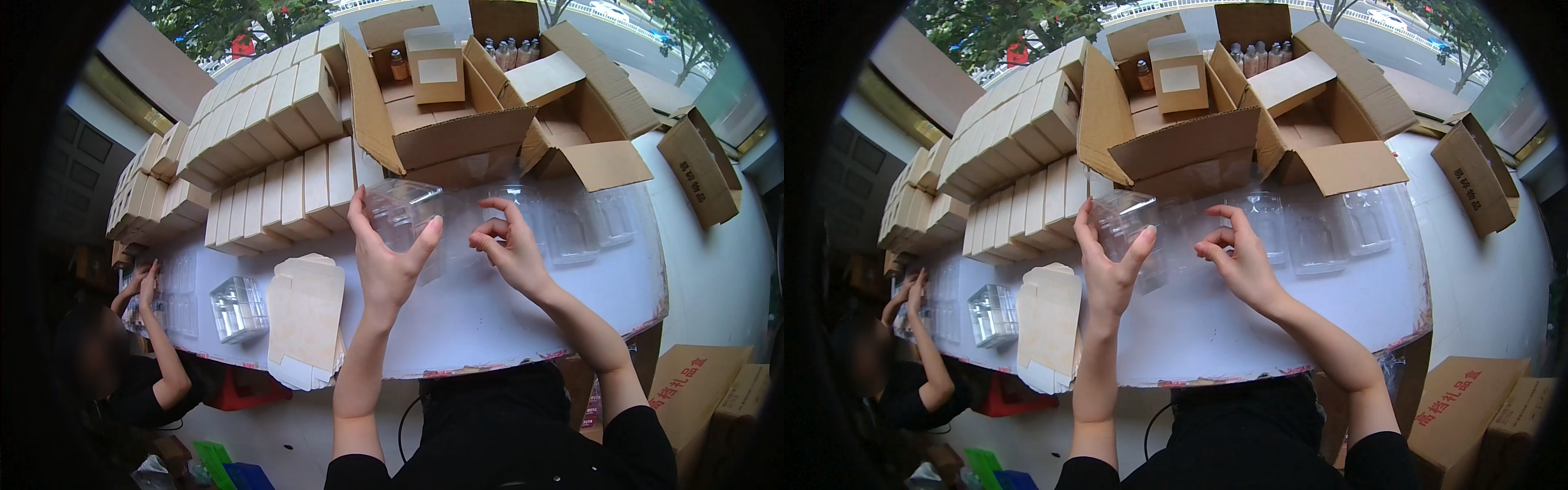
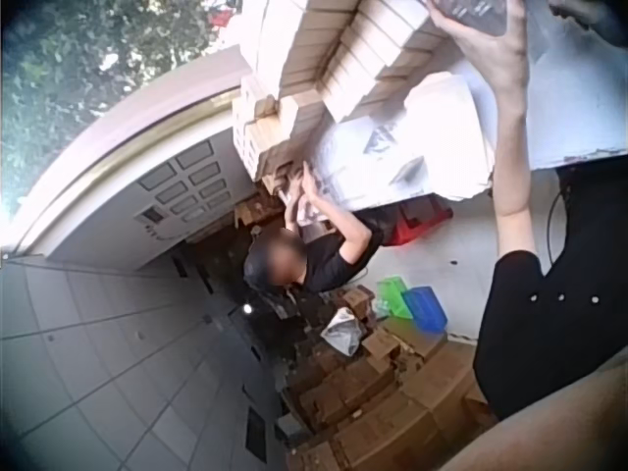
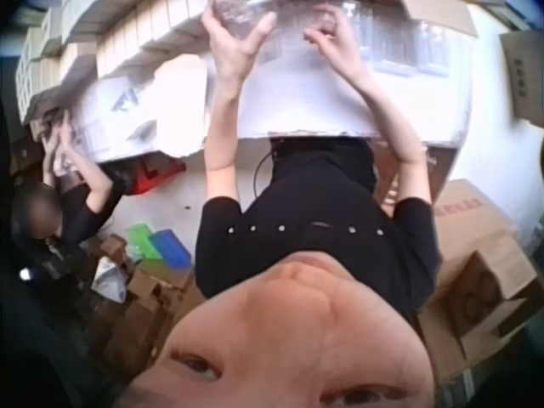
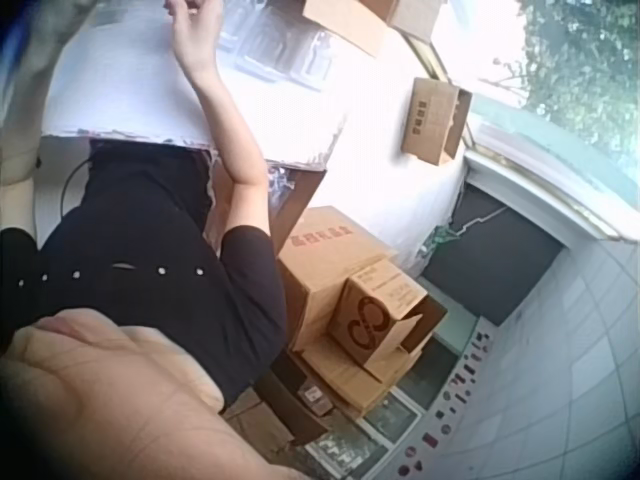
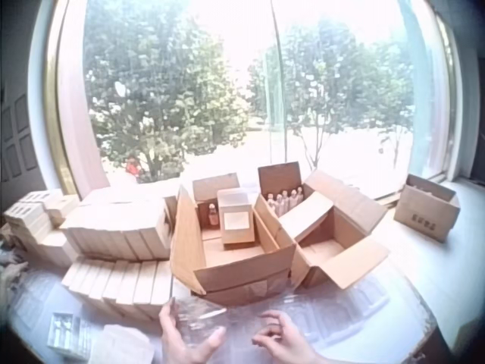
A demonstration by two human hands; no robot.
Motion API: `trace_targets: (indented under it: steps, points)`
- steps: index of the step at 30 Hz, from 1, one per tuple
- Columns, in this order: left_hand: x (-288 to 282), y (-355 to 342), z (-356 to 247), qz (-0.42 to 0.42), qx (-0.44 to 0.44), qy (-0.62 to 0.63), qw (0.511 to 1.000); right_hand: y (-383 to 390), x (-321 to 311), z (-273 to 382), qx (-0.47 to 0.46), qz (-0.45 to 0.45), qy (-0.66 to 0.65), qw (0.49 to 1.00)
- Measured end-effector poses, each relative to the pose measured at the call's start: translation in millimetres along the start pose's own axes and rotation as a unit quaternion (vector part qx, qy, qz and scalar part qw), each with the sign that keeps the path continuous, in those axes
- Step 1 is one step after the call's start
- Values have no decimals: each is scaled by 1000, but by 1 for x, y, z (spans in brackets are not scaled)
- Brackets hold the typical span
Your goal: The person assembles small cardboard boxes, places small bottles into clear plastic trays, and then inserts the trays into the boxes. The person works at a table with stacks of boxes and bottles, systematically packaging the items.
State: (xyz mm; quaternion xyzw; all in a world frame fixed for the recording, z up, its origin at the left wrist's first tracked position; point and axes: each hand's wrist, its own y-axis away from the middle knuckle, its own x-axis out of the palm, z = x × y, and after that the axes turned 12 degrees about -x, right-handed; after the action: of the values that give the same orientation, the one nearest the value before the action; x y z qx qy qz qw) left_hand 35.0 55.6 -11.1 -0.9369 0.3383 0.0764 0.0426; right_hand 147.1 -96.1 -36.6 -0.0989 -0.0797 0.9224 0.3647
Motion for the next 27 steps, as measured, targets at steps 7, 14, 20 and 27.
trace_targets:
  steps: [7,14,20,27]
  points:
    - [0,2,-5,3,-14,12,1000,6,6,-6,-188,-23,421,887]
    - [5,6,-6,39,16,50,998,9,7,17,-177,87,53,979]
    - [5,6,-3,49,47,16,998,12,6,5,-37,129,-173,976]
    - [5,8,-4,71,69,-8,995,9,2,12,8,134,-182,974]
